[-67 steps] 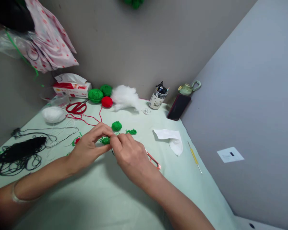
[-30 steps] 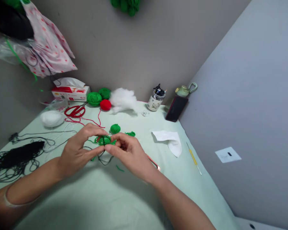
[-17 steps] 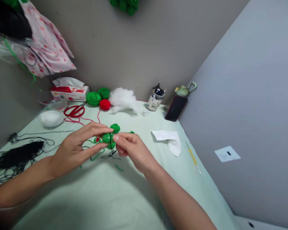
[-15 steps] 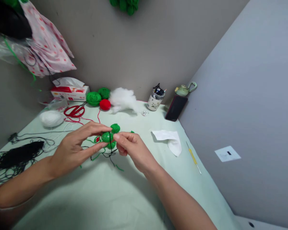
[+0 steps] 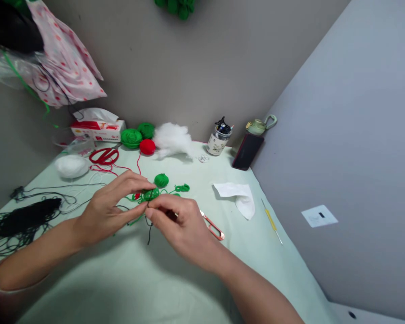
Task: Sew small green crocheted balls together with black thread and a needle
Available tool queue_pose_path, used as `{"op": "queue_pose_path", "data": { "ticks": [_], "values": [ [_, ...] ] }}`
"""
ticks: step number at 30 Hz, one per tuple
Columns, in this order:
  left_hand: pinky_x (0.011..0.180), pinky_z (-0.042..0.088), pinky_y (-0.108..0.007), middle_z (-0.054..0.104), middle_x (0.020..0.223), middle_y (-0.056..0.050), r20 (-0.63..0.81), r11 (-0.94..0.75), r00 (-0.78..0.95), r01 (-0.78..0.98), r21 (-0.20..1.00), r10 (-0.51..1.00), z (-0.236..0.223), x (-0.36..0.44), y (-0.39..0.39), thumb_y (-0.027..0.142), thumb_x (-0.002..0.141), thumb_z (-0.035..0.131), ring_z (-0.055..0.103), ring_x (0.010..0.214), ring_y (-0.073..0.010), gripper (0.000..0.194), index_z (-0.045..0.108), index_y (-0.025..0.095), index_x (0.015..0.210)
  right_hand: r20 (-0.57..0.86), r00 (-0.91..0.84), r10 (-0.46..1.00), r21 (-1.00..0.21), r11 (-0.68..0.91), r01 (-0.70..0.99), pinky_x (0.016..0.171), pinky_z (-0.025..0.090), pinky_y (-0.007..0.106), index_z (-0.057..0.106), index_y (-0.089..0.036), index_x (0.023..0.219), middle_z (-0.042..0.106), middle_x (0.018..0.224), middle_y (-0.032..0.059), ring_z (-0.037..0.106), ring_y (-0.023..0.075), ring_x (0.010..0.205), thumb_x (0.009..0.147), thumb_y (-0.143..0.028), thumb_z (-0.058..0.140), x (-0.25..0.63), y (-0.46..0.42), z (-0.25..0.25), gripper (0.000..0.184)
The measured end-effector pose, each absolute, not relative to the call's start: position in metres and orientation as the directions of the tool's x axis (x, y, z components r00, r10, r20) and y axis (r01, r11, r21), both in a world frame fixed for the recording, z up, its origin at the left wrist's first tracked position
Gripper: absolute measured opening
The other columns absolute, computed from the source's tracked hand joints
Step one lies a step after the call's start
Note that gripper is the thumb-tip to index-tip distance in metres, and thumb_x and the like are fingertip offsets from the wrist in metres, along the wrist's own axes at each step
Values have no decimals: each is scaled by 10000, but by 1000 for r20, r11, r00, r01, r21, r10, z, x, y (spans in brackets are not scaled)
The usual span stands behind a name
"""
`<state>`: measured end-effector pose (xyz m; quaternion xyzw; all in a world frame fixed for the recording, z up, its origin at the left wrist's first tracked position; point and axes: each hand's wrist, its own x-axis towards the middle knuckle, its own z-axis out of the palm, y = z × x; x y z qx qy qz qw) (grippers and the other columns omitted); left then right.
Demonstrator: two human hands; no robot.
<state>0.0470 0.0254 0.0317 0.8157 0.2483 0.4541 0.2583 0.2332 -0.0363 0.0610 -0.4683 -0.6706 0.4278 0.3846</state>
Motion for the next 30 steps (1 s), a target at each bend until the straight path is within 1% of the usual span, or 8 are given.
{"op": "queue_pose_path", "data": {
  "ticks": [4,8,14,18,21,24,27,30],
  "values": [
    [774,555,-303,645,983,-48,452,-543,407,137,829,793,33,50,24,172,849,666,641,918,-187,167,698,218,1006,111,-324,940,-825,269,497,591,316,247,552,-190,753,451,647,-43,392,94,611,985,-239,512,233,-35,61,241],
    [791,558,-283,665,1020,-28,201,-214,350,-1,977,915,32,47,31,264,835,734,660,896,-166,221,685,223,1046,7,-296,955,-799,183,572,609,375,236,540,-227,972,527,738,-47,473,108,664,974,-299,557,241,-32,64,74],
    [808,557,-227,699,971,13,30,100,408,-294,950,912,34,41,42,284,861,741,697,835,-117,233,678,245,1082,35,-473,880,-683,367,632,874,486,319,483,-238,1259,609,1161,68,592,168,1031,923,-83,512,260,-30,61,371],
    [771,564,-197,718,917,13,-24,210,439,-380,901,898,39,41,43,250,842,760,703,779,-102,200,686,214,1024,26,-493,869,-631,397,667,770,499,299,614,-214,1112,671,1010,41,624,150,877,948,-56,458,261,-26,61,276],
    [778,568,-196,720,905,13,-42,227,434,-384,895,900,40,41,43,247,830,773,712,793,-107,221,689,216,1032,86,-433,897,-760,340,553,746,527,284,670,-203,1033,699,957,28,657,138,835,957,-84,506,260,-26,65,216],
    [810,577,-222,715,953,16,-44,210,428,-350,913,902,39,42,42,231,804,792,727,844,-129,263,693,232,1048,196,-293,936,-941,264,212,764,594,290,693,-203,1023,730,938,27,720,153,850,933,-129,610,256,-27,68,143],
    [815,582,-246,709,1019,16,-20,175,450,-306,936,893,37,46,37,234,803,792,739,869,-148,265,690,238,1046,317,-20,948,-948,317,-17,751,629,286,703,-221,989,750,884,5,752,158,811,884,-130,697,249,-27,67,139],
    [834,583,-265,725,1009,4,2,147,484,-269,952,875,36,50,29,265,811,788,739,886,-157,254,682,227,1039,396,156,905,-917,399,9,730,639,275,702,-229,972,750,885,-2,755,153,794,873,-111,706,241,-25,60,155]
  ]
}}
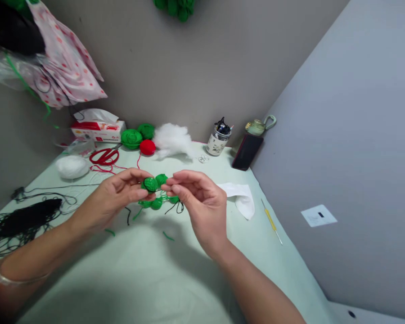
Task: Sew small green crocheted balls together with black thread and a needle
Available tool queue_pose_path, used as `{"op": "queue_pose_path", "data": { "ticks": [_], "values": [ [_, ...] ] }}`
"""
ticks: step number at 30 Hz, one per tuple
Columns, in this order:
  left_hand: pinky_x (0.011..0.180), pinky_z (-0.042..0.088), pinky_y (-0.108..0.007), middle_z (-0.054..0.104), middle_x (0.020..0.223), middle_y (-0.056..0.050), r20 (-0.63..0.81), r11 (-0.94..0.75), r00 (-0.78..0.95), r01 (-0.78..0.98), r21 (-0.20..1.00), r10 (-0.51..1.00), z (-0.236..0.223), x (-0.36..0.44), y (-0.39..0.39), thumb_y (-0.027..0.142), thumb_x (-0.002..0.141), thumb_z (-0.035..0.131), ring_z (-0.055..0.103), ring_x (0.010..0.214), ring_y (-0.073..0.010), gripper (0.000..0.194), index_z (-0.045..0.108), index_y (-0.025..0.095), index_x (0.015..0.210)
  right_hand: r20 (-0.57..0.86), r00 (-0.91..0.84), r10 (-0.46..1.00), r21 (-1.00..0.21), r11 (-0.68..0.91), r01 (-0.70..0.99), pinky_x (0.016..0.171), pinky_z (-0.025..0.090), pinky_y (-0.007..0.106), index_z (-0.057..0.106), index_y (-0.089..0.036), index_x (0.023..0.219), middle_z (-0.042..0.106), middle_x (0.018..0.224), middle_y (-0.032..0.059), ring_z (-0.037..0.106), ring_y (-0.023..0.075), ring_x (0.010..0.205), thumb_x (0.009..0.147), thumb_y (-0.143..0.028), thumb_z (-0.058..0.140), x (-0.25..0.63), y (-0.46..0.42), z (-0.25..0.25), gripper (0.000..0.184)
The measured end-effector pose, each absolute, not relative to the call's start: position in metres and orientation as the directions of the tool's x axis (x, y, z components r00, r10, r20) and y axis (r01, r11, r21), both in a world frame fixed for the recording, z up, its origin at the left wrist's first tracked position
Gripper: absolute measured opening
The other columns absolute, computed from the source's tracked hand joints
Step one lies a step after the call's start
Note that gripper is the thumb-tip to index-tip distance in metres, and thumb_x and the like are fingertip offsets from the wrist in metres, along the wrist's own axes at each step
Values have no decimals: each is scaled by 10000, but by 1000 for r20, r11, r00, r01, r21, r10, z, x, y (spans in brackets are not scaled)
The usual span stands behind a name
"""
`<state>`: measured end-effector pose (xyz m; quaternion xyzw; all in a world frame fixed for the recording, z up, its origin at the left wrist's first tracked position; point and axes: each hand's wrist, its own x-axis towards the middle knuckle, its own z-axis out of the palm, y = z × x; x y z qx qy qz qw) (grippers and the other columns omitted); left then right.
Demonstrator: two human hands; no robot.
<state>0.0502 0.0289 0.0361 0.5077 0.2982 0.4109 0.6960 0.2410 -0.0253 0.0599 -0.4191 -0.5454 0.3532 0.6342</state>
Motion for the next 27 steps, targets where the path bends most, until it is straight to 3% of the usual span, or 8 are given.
{"op": "queue_pose_path", "data": {
  "ticks": [3,7,11,16,19,21,24,27],
  "values": [
    [864,582,-293,743,990,-13,-3,129,492,-222,966,871,39,53,22,283,791,804,737,886,-169,267,683,207,1016,521,111,846,-841,487,237,723,626,267,708,-227,974,731,906,13,736,151,828,891,-76,667,238,-23,53,177],
    [797,591,-284,742,922,-11,7,86,447,-188,978,894,44,51,21,308,804,787,731,825,-166,253,679,201,1006,722,-187,666,-469,670,576,777,595,261,702,-213,1056,726,988,58,700,147,914,932,-24,578,244,-23,48,258],
    [745,595,-268,707,855,6,39,28,383,-169,985,923,45,50,23,306,809,768,708,781,-150,211,672,199,964,710,-373,597,-228,697,680,744,581,235,677,-181,1121,718,1037,92,702,140,920,956,10,478,253,-22,49,321],
    [660,566,-233,647,785,32,70,-51,325,-68,996,943,41,48,23,323,802,768,688,710,-133,196,658,208,916,770,-331,545,-139,650,747,641,549,224,689,-220,1089,715,959,48,684,117,796,944,6,506,261,-22,54,325],
    [629,547,-237,633,750,34,61,-53,317,-35,998,947,41,47,23,342,822,749,694,672,-141,184,646,210,898,813,-244,528,-193,641,743,616,552,245,701,-249,1054,708,933,36,678,129,771,937,-17,535,261,-23,56,309],
    [647,555,-253,634,749,29,54,-39,326,-51,998,944,41,47,23,359,837,734,703,675,-152,184,639,210,888,777,-162,608,-346,627,698,618,561,273,695,-252,1021,701,926,43,679,145,758,962,-82,530,260,-25,57,244],
    [714,580,-290,660,817,16,48,-8,372,-108,994,927,42,49,23,382,864,706,725,731,-174,211,626,220,972,575,-33,818,-688,505,521,580,546,273,640,-229,993,678,832,27,654,130,651,1005,-208,511,255,-28,61,131],
    [756,584,-298,688,933,-8,66,-7,419,-140,990,906,42,51,23,367,881,692,730,791,-175,264,614,230,1092,359,-28,933,-878,347,330,523,506,230,590,-212,954,647,701,-18,615,103,556,1002,-286,539,251,-32,67,102]
  ]
}}
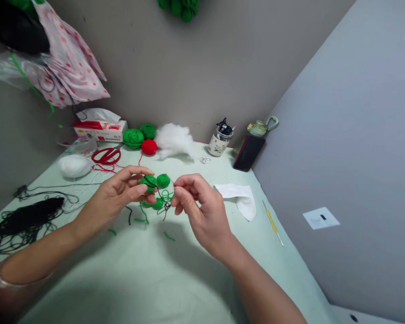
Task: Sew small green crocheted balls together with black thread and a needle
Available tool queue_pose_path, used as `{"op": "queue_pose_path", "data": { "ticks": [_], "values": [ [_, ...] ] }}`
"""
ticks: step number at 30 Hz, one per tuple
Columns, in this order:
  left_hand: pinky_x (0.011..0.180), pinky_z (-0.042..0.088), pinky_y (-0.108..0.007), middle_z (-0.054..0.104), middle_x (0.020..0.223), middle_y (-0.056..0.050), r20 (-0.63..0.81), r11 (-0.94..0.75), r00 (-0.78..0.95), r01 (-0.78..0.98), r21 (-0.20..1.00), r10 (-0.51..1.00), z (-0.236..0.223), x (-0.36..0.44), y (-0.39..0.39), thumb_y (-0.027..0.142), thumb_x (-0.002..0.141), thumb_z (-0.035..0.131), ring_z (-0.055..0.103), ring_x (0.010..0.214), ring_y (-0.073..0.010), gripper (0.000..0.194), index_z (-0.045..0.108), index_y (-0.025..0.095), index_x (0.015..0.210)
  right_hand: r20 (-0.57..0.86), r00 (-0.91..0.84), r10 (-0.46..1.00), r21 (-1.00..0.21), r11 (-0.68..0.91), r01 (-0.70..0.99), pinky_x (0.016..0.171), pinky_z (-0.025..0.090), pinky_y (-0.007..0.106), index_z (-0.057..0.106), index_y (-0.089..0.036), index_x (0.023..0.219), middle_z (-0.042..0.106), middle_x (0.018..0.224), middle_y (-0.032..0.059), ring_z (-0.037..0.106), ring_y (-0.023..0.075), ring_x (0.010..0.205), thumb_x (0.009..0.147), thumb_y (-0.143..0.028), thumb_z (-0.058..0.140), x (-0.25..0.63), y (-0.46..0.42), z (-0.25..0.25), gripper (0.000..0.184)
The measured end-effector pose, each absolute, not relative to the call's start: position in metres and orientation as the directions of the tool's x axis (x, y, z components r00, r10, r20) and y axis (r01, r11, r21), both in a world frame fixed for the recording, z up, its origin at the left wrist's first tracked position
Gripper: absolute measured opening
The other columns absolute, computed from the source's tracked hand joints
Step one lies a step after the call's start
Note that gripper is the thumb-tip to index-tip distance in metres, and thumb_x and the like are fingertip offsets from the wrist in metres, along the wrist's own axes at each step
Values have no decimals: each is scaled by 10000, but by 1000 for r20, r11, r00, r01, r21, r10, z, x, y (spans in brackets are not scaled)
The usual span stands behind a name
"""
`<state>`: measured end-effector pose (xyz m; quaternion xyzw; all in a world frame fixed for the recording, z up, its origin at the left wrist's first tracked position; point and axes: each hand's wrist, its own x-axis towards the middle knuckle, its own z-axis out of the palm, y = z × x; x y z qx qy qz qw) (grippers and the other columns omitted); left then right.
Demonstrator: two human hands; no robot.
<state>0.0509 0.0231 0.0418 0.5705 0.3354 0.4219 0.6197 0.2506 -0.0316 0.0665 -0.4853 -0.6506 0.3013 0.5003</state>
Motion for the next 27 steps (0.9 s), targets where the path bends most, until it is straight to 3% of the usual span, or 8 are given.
{"op": "queue_pose_path", "data": {
  "ticks": [2,6,15,27],
  "values": [
    [742,578,-280,688,927,-10,79,-23,416,-138,990,906,42,51,23,346,873,704,723,787,-165,261,627,220,1088,292,-68,954,-907,299,297,488,467,203,580,-204,932,637,660,-31,583,87,522,991,-284,554,248,-34,69,103],
    [691,568,-264,673,819,14,92,-43,370,-138,990,924,43,51,23,319,845,734,709,727,-153,226,645,204,1018,269,-148,952,-865,306,398,467,395,180,584,-197,922,604,601,-53,498,60,482,985,-241,549,243,-39,68,85],
    [682,580,-267,704,850,7,125,-82,361,-133,988,924,40,51,20,304,811,775,703,735,-153,226,665,210,984,227,-175,958,-823,285,491,472,362,187,591,-194,918,614,603,-44,468,61,477,997,-261,518,237,-41,61,126],
    [667,565,-272,687,779,27,86,-22,347,-184,983,934,39,58,14,303,782,797,704,687,-150,235,621,200,900,274,-115,955,-885,297,358,454,386,194,575,-200,906,617,631,-35,492,70,476,984,-248,524,229,-40,52,104]
  ]
}}
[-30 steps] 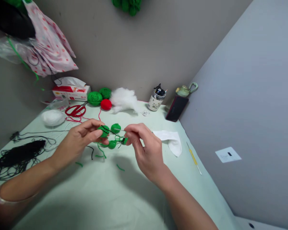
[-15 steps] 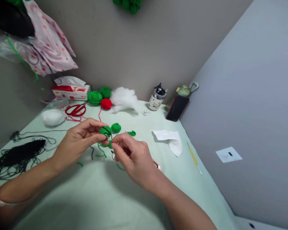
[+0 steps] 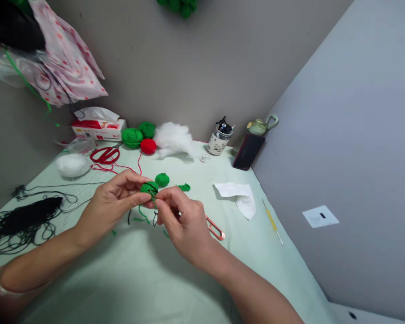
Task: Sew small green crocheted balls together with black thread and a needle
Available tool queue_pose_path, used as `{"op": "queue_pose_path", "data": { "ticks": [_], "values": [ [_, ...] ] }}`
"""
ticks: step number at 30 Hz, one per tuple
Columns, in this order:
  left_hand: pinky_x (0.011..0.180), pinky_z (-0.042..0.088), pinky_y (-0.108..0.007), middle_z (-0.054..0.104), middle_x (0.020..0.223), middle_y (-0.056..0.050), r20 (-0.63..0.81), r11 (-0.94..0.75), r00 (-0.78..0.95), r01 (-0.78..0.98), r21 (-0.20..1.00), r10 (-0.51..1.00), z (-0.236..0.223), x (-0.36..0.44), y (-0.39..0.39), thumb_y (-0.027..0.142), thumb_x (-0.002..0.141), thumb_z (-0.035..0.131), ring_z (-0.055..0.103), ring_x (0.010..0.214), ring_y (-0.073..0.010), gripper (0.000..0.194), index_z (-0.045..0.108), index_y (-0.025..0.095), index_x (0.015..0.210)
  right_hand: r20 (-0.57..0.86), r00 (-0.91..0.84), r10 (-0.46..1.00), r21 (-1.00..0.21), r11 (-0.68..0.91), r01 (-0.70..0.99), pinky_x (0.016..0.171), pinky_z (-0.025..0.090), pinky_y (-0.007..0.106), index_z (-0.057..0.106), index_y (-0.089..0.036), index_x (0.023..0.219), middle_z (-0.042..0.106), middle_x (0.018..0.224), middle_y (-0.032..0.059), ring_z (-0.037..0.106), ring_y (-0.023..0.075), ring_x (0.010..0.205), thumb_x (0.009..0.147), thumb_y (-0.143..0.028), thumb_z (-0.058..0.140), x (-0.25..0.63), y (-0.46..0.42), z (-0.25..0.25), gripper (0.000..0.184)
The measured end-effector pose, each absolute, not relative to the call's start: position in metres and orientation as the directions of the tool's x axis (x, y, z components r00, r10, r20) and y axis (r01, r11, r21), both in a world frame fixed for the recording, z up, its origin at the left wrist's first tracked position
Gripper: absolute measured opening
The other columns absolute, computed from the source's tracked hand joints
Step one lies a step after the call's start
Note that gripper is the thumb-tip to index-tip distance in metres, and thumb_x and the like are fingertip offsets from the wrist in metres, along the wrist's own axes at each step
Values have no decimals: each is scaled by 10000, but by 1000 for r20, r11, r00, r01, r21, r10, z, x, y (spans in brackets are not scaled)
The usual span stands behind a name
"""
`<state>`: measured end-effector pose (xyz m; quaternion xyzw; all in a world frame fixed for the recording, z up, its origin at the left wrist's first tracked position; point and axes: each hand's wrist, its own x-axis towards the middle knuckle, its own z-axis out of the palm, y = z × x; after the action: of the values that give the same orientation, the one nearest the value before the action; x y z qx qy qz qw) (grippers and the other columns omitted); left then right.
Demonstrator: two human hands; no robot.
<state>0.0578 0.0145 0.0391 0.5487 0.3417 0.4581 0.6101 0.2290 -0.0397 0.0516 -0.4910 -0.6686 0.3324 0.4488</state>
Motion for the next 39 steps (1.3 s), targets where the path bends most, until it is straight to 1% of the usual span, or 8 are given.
{"op": "queue_pose_path", "data": {
  "ticks": [5,10,14,17,23,26,31,39],
  "values": [
    [669,544,-263,688,742,30,43,39,388,-201,979,921,38,58,14,338,828,761,698,673,-143,230,604,198,923,278,-117,953,-916,300,266,510,433,211,614,-206,915,626,688,-22,521,81,535,990,-294,549,231,-34,44,133],
    [707,543,-267,696,747,25,48,33,382,-203,979,923,38,55,14,341,851,744,700,706,-146,223,603,205,958,330,-67,941,-880,333,340,608,466,237,671,-204,817,640,752,7,577,113,668,926,-305,652,231,-28,43,150],
    [705,547,-280,684,780,17,91,-33,341,-174,984,935,36,57,12,327,836,752,688,729,-156,212,626,211,960,172,-22,985,-970,173,170,491,428,211,612,-193,800,569,622,-40,505,83,514,877,-312,690,228,-26,44,162],
    [697,543,-274,675,834,11,166,-147,306,-84,986,938,31,58,12,323,817,767,666,773,-159,191,664,228,947,71,-27,997,-994,73,84,459,420,201,582,-188,791,554,616,-46,511,80,496,854,-326,707,228,-24,46,196],
    [778,548,-284,681,901,1,232,-239,331,-20,971,915,21,55,21,320,853,731,666,832,-159,183,673,225,998,26,-177,984,-999,30,23,658,565,284,524,-196,908,643,722,-3,645,132,662,947,-306,591,232,-27,54,135],
    [816,557,-310,692,936,-14,237,-254,357,2,967,903,20,55,22,319,851,733,678,862,-175,199,681,220,1015,113,-164,980,-971,144,189,705,549,286,520,-207,964,664,823,15,664,140,743,982,-273,536,235,-30,55,70],
    [867,562,-344,689,990,-40,237,-267,405,18,963,883,20,57,18,306,850,733,682,925,-203,220,694,212,1044,225,-190,956,-761,295,578,640,450,250,560,-219,933,643,811,6,601,128,712,999,-243,513,243,-29,54,84],
    [799,507,-288,643,956,-28,434,-553,479,135,822,763,12,57,21,155,889,657,612,908,-163,194,681,224,1068,450,-241,860,-609,493,621,637,447,257,652,-202,894,613,854,28,574,123,723,945,-139,567,241,-27,52,118]
  ]
}}
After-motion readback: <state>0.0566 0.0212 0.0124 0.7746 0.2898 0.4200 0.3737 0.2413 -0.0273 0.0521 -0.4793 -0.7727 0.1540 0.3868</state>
